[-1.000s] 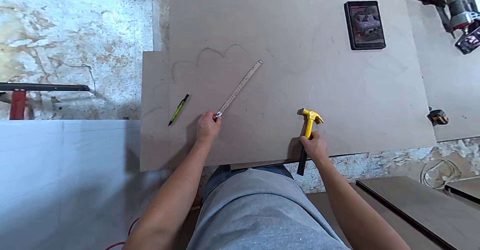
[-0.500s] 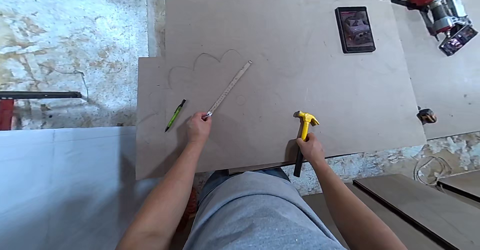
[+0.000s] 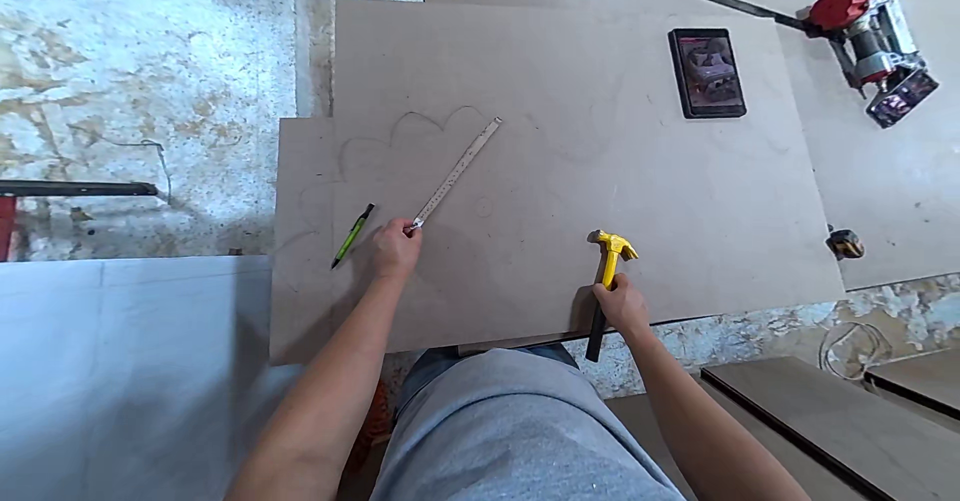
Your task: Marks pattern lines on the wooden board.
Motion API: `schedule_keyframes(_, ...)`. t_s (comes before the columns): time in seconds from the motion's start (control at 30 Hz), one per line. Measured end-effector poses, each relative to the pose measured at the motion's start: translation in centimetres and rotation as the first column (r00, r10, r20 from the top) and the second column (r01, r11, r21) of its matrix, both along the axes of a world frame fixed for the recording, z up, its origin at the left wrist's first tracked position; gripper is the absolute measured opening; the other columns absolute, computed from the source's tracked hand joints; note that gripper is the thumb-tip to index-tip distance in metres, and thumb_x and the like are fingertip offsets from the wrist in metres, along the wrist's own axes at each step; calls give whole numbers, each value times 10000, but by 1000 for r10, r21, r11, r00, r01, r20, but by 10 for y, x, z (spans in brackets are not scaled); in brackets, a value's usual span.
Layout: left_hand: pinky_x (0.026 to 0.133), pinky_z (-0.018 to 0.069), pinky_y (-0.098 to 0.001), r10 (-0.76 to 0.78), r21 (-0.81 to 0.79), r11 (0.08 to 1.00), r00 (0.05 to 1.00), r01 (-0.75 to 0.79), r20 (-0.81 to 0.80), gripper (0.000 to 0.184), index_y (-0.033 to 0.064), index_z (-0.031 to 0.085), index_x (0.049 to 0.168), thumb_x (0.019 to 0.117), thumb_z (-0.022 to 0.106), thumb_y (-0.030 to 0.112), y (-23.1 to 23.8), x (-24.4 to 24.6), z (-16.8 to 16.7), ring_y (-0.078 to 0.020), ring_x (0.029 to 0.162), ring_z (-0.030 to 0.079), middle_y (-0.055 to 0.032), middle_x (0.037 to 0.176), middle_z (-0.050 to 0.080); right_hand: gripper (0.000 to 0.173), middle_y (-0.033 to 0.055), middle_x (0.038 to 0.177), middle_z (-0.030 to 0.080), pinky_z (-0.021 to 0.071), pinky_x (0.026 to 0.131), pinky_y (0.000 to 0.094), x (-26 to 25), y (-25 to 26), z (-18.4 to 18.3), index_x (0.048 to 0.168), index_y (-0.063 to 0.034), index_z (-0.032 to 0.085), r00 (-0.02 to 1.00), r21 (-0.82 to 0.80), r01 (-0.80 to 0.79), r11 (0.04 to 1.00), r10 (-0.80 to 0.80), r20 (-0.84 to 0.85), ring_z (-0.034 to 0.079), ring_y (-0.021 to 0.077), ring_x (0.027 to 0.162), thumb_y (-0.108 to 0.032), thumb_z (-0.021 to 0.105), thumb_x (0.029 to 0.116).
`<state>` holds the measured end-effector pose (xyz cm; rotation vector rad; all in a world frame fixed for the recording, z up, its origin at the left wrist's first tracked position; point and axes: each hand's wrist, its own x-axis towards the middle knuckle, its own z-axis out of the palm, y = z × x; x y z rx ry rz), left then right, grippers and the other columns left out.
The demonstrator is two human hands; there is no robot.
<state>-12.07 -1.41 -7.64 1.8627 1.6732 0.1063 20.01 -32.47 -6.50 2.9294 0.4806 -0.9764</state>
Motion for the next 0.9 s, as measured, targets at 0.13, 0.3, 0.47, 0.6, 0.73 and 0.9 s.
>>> schedule_keyframes(0.13, 918, 564, -526, -14, 9, 1000, 1000, 14, 2, 245, 68, 722, 1156, 991, 667, 241, 1, -1, -2, -284, 982, 717, -122, 1023, 746, 357, 140, 924, 709, 538, 756, 579, 0, 1, 0, 1095, -115, 661, 1000, 7, 11, 1000, -11, -9, 698, 340, 919, -442, 642, 952)
schedule_keyframes(0.3, 914, 562, -526, -4, 13, 1000, 1000, 4, 15, 235, 58, 722, 1143, 985, 682, 228, 1, 0, 0, -289, 970, 716, -127, 1009, 744, 343, 131, 915, 710, 539, 751, 571, 0, 1, -2, 1080, -127, 665, 1000, 3, 6, 1000, -6, 3, 701, 331, 915, -441, 637, 945)
schedule_keyframes(0.47, 914, 565, -520, -5, 30, 1000, 1000, 5, 10, 229, 62, 729, 1137, 981, 685, 224, 0, 0, -2, -279, 964, 720, -122, 1009, 748, 349, 141, 938, 713, 541, 763, 575, 0, 1, -3, 1105, -127, 658, 1000, -2, 25, 1000, -25, -8, 700, 339, 932, -438, 641, 947)
schedule_keyframes(0.6, 916, 570, -531, -14, 13, 1000, 1000, 14, 21, 258, 48, 720, 1156, 985, 677, 235, -1, -2, -1, -288, 971, 718, -129, 1034, 742, 382, 159, 956, 715, 539, 790, 602, 1, 5, 4, 1140, -106, 668, 998, -10, 35, 999, -36, -44, 699, 358, 948, -437, 655, 949)
schedule_keyframes(0.73, 917, 570, -527, -26, 33, 999, 999, 25, 31, 256, 39, 719, 1153, 981, 682, 225, 0, -1, -5, -290, 974, 718, -137, 1045, 740, 194, 73, 812, 743, 596, 602, 481, -11, 16, 27, 1059, -89, 628, 976, 250, 163, 954, -118, -185, 720, 251, 669, -227, 684, 935)
schedule_keyframes(0.9, 900, 576, -509, -35, 66, 997, 998, 31, 56, 259, 42, 729, 1150, 979, 681, 231, -3, -2, -10, -284, 951, 725, -135, 1024, 746, 451, 16, 882, 745, 546, 500, 362, -61, 57, 63, 1432, -180, 517, 909, 579, -74, 812, 293, -295, 627, 158, 552, -152, 631, 997)
